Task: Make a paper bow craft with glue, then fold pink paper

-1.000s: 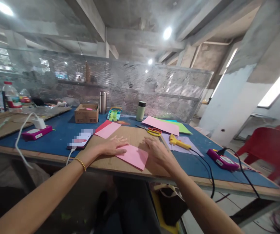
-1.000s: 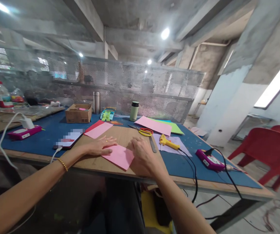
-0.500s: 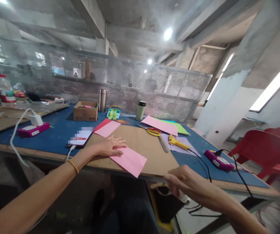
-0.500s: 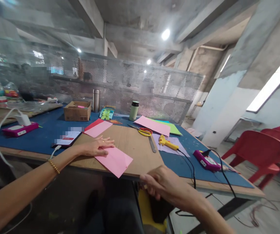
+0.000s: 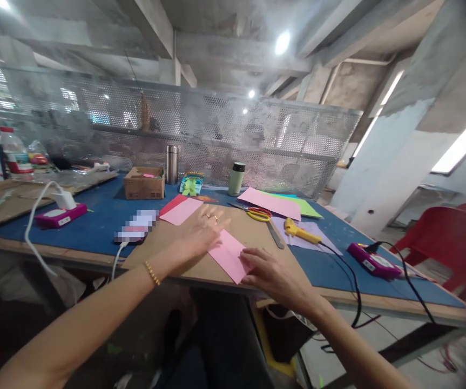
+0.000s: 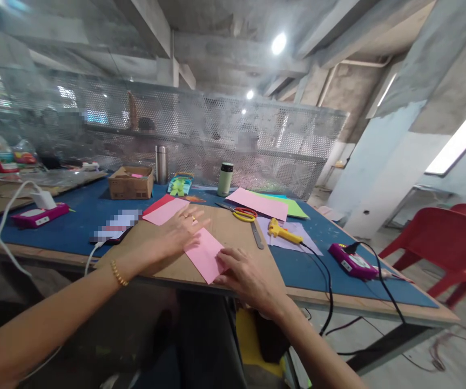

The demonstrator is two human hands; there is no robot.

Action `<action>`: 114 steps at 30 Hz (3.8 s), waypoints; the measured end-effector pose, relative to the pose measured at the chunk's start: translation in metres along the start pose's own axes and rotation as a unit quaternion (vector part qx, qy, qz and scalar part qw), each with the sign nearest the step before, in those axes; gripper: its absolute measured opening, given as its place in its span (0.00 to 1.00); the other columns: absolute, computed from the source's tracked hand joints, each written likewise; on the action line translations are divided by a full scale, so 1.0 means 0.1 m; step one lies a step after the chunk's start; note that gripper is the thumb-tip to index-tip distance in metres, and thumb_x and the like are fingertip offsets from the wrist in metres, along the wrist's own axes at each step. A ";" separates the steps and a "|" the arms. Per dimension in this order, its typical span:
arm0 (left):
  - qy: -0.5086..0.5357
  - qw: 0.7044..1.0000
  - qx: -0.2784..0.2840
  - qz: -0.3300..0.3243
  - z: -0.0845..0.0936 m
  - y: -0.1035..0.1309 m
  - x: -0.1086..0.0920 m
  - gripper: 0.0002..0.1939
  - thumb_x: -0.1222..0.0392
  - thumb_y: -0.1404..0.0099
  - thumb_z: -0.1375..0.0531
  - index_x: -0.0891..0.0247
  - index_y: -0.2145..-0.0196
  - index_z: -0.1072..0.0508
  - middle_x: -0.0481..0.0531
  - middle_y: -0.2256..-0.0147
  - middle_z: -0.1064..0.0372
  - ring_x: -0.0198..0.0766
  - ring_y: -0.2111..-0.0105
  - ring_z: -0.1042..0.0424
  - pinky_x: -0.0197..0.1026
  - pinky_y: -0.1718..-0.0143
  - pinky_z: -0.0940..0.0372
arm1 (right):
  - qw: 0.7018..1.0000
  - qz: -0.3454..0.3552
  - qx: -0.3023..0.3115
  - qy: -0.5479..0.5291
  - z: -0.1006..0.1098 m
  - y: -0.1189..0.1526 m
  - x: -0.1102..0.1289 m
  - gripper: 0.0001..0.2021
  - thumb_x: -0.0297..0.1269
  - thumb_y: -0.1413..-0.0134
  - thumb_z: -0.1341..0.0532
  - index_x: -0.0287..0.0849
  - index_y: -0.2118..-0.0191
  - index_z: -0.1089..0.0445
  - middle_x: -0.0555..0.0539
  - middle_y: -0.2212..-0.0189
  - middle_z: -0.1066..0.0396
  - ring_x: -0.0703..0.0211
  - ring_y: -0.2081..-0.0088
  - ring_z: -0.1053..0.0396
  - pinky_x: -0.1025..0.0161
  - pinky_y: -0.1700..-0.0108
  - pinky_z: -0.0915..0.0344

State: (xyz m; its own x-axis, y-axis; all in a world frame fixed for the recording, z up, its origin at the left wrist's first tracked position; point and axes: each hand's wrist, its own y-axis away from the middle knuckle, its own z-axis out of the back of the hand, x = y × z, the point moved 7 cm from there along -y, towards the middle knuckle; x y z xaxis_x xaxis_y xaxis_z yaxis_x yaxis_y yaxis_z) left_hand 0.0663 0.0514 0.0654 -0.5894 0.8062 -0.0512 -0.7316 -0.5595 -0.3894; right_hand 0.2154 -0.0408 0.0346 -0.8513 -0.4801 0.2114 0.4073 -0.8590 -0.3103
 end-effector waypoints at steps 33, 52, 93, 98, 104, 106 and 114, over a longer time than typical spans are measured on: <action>0.019 0.979 0.001 0.205 -0.36 0.43 -0.80 0.37 0.55 0.37 0.44 0.64 0.32 0.44 0.69 0.44 0.35 0.62 0.40 0.42 0.65 0.38 0.52 | 0.978 -0.117 0.063 0.159 0.08 -0.18 0.16 0.08 0.30 0.42 0.40 0.34 0.58 0.28 0.38 0.61 0.27 0.52 0.60 0.29 0.63 0.62 0.41; -0.016 0.959 -0.174 0.224 -0.43 0.54 -0.79 0.21 0.56 0.39 0.40 0.74 0.53 0.33 0.64 0.56 0.34 0.57 0.45 0.37 0.59 0.37 0.45 | 0.962 -0.119 0.099 0.224 0.04 -0.85 0.25 0.20 0.45 0.41 0.41 0.33 0.53 0.25 0.30 0.56 0.24 0.39 0.55 0.24 0.55 0.59 0.30; 0.092 0.978 -0.023 0.185 -0.32 0.62 -0.68 0.40 0.37 0.33 0.45 0.66 0.33 0.42 0.68 0.36 0.40 0.57 0.35 0.43 0.57 0.38 0.45 | 0.968 -0.242 -0.062 -0.006 0.28 -0.12 -0.32 0.25 0.37 0.42 0.41 0.50 0.38 0.31 0.47 0.59 0.21 0.59 0.61 0.25 0.68 0.61 0.35; 0.041 0.977 -0.063 0.200 -0.31 0.56 -0.76 0.35 0.47 0.33 0.43 0.66 0.33 0.40 0.67 0.40 0.36 0.58 0.36 0.42 0.60 0.35 0.51 | 0.964 -0.257 -0.064 -0.003 0.28 -0.11 -0.29 0.25 0.34 0.41 0.41 0.48 0.38 0.32 0.45 0.54 0.21 0.57 0.58 0.24 0.68 0.58 0.34; 0.065 0.977 -0.043 0.200 -0.36 0.56 -0.74 0.44 0.32 0.35 0.46 0.68 0.33 0.41 0.70 0.37 0.40 0.60 0.34 0.44 0.62 0.34 0.53 | 0.967 -0.242 -0.075 0.011 0.23 -0.13 -0.32 0.24 0.31 0.40 0.43 0.45 0.38 0.31 0.42 0.47 0.24 0.56 0.52 0.25 0.66 0.52 0.33; 0.054 0.973 -0.064 0.215 -0.35 0.54 -0.74 0.38 0.37 0.30 0.50 0.68 0.34 0.40 0.69 0.38 0.38 0.57 0.35 0.42 0.61 0.34 0.53 | 0.970 -0.228 -0.085 0.004 0.18 -0.16 -0.37 0.25 0.29 0.42 0.43 0.42 0.39 0.31 0.42 0.46 0.25 0.55 0.51 0.25 0.66 0.50 0.34; -0.031 0.963 -0.086 0.254 -0.38 0.47 -0.85 0.32 0.57 0.35 0.42 0.64 0.35 0.37 0.69 0.40 0.36 0.61 0.37 0.40 0.67 0.36 0.53 | 0.974 -0.195 -0.114 -0.022 0.05 -0.18 -0.52 0.25 0.28 0.43 0.44 0.41 0.40 0.30 0.43 0.46 0.25 0.55 0.51 0.26 0.63 0.47 0.34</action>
State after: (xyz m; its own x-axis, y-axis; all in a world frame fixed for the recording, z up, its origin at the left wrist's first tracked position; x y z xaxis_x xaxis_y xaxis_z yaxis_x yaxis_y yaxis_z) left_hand 0.0944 -0.0361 0.0164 -0.8794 0.4211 -0.2219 -0.2794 -0.8341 -0.4755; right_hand 0.2542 -0.0010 0.0343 -0.9094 -0.1370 0.3927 -0.0327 -0.9177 -0.3959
